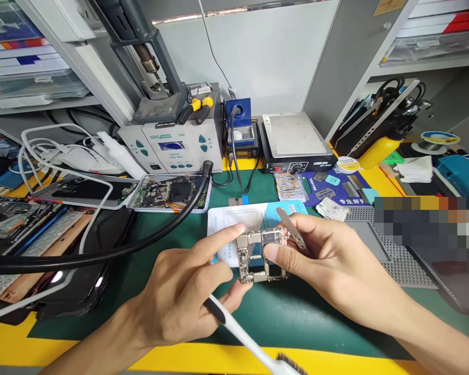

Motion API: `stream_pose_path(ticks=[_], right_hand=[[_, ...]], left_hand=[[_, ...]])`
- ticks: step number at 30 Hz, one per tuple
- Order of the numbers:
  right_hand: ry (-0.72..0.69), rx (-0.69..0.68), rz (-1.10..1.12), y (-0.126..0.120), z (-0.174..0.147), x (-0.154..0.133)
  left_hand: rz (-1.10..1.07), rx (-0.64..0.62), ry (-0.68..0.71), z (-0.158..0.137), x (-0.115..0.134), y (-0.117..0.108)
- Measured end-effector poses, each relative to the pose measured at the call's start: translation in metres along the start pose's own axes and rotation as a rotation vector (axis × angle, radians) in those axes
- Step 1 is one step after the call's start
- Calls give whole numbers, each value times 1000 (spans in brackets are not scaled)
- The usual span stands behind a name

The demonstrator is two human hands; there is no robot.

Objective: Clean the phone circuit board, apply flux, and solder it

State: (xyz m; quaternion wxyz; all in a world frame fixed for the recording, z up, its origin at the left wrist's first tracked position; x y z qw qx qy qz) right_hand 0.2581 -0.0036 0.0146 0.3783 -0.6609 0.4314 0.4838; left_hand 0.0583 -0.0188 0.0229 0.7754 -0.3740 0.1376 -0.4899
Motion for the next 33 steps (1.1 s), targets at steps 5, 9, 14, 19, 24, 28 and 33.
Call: stream_pose_path(ticks=[5, 9, 14, 19, 24, 28, 33], right_hand=[[-27, -27, -33, -1, -3, -2], [1, -43, -33, -2, -6, -2], [20, -60, -16, -3, -6, -1], [-3, -51, -48, -5, -5, 0], [-24, -55, -66, -5, -7, -2], [-45, 18, -73, -6, -4, -7], [-95, 114, -89, -4, 5, -19]], left_hand=[[15, -3, 1, 0, -1, 2], [19, -5, -9, 1, -2, 3], [17, -26, -18, -1, -2, 3], [-16, -30, -24, -2, -3, 2], [6, -29, -28, 0, -2, 2], [4, -28, -37, 0, -1, 1], [15, -33, -32, 1, 0, -1]])
Point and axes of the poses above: each hand's wrist, its own z-axis towards the middle knuckle, its own y-axis out of the palm, x = y × z, the point moved 4 cm from there along z, towards the middle knuckle
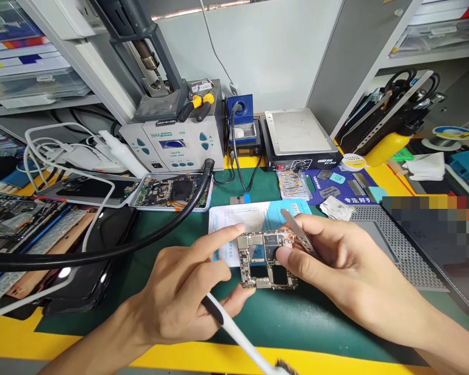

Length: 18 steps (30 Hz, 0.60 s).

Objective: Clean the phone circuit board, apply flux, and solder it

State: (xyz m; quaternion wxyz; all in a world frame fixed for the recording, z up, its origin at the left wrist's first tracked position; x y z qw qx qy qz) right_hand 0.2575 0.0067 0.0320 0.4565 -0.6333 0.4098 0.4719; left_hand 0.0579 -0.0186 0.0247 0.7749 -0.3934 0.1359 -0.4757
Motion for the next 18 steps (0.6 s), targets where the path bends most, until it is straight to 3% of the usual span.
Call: stream_pose_path(ticks=[9, 18], right_hand=[[46, -71, 18, 0, -7, 8], [138, -187, 134, 2, -8, 16]], left_hand=[[51, 1, 75, 0, 3, 1], [28, -33, 19, 0, 4, -1]])
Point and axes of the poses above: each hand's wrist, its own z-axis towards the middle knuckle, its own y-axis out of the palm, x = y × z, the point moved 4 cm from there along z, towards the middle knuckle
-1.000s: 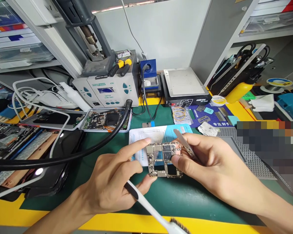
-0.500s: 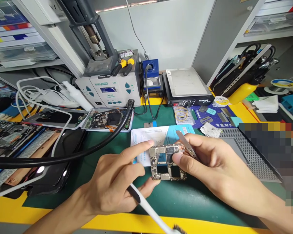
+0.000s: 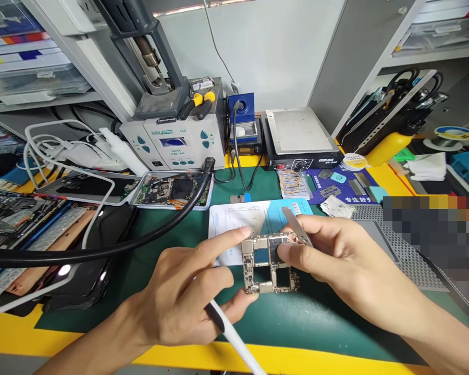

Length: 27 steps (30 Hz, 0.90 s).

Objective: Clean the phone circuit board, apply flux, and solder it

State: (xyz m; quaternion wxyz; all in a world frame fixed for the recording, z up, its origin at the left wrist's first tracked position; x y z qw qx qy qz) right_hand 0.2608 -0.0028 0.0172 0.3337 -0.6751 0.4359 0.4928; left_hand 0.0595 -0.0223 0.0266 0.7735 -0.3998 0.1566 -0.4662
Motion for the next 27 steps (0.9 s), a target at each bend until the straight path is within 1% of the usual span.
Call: stream_pose_path(ticks=[5, 9, 12, 19, 27], right_hand=[[1, -61, 87, -2, -1, -3], [-1, -113, 189, -6, -3, 1], [-2, -115, 235, -10, -2, 5], [17, -136, 282, -9, -2, 2], [7, -130, 228, -12, -2, 5]], left_hand=[[-37, 22, -17, 3, 0, -1], [-66, 24, -22, 1, -2, 0], [-63, 43, -20, 0, -2, -1], [-77, 16, -9, 2, -2, -3], [-72, 10, -25, 1, -2, -2]])
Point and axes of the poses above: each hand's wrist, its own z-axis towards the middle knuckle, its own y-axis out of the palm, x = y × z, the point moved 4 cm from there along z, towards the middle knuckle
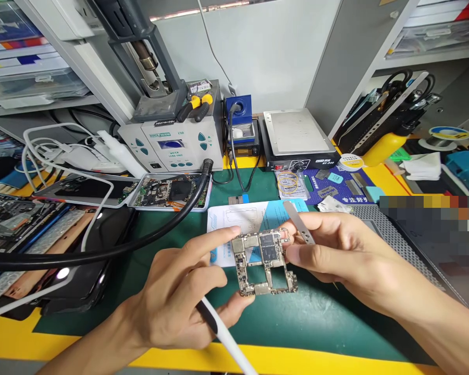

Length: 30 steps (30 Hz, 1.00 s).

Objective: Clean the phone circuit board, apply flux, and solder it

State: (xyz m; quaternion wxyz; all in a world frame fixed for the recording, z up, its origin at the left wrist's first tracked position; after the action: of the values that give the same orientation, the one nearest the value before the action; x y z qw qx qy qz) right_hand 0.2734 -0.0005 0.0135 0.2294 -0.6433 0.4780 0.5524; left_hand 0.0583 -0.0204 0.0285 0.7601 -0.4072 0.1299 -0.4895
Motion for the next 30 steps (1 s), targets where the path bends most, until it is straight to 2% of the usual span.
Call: stream_pose_path(ticks=[18, 24, 30], right_hand=[[-10, -16, -16, 1, 2, -2], [14, 38, -100, 2, 5, -2], [50, 14, -166, 4, 6, -1]], left_hand=[[-18, 11, -5, -6, -3, 1], [58, 31, 25, 0, -2, 0], [116, 35, 51, 0, 2, 0]])
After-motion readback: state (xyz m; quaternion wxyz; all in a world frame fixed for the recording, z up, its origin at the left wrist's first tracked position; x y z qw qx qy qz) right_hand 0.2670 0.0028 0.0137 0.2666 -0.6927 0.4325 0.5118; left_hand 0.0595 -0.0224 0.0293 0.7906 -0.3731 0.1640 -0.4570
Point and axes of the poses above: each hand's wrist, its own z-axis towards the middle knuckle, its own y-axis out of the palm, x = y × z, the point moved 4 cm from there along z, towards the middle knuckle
